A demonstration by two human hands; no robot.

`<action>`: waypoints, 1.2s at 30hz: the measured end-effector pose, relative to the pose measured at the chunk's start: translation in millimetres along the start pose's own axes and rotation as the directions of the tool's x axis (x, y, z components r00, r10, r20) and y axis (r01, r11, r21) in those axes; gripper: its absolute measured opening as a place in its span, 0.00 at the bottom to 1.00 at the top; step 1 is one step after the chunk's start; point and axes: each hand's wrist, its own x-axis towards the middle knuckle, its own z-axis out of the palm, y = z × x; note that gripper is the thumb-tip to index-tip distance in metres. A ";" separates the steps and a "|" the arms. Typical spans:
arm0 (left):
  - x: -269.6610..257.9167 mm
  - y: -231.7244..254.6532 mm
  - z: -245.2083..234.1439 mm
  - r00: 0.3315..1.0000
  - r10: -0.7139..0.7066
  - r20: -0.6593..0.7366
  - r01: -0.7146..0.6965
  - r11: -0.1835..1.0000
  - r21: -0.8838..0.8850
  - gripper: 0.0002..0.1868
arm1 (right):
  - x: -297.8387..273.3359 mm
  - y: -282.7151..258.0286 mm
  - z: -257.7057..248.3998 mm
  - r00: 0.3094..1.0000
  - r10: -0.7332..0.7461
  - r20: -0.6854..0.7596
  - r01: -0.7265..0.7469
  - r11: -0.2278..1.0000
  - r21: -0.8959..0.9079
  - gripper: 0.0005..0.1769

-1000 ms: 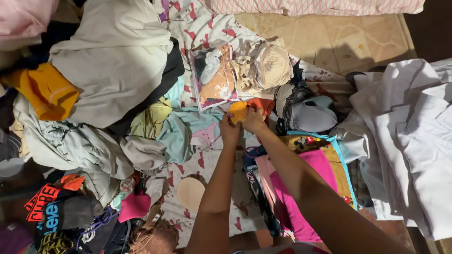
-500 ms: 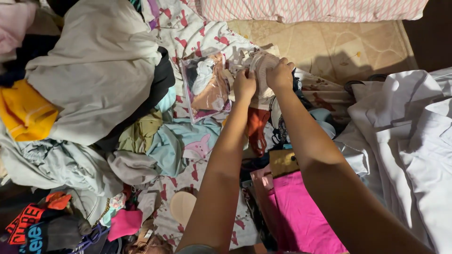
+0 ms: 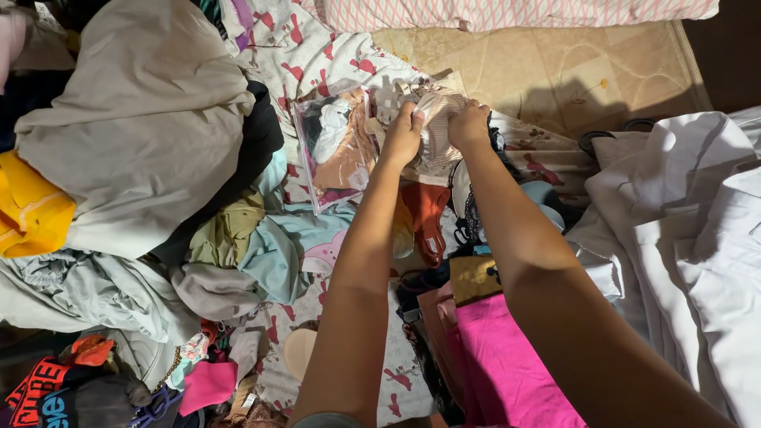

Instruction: The person picks up several items of clothing from a bed, including a bra and a patterned garment, then moves to an ironing board to fold a floral-patterned cloth and a white pillowcase by hand.

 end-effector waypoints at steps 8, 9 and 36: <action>-12.4 24.5 3.1 0.945 -0.250 -0.212 0.297 0.925 0.235 0.16 | -50.3 -63.1 -50.6 0.997 0.070 0.044 -0.072 0.995 0.064 0.33; -13.1 28.9 0.3 0.939 -0.245 -0.240 0.292 0.938 0.184 0.18 | -58.8 -75.4 -60.1 0.996 0.071 0.061 -0.075 0.995 0.070 0.33; 0.6 -0.9 -5.3 0.761 -0.585 0.281 0.623 0.537 -0.569 0.11 | -37.0 -29.1 -16.7 0.899 -0.189 0.395 0.273 0.947 -0.169 0.85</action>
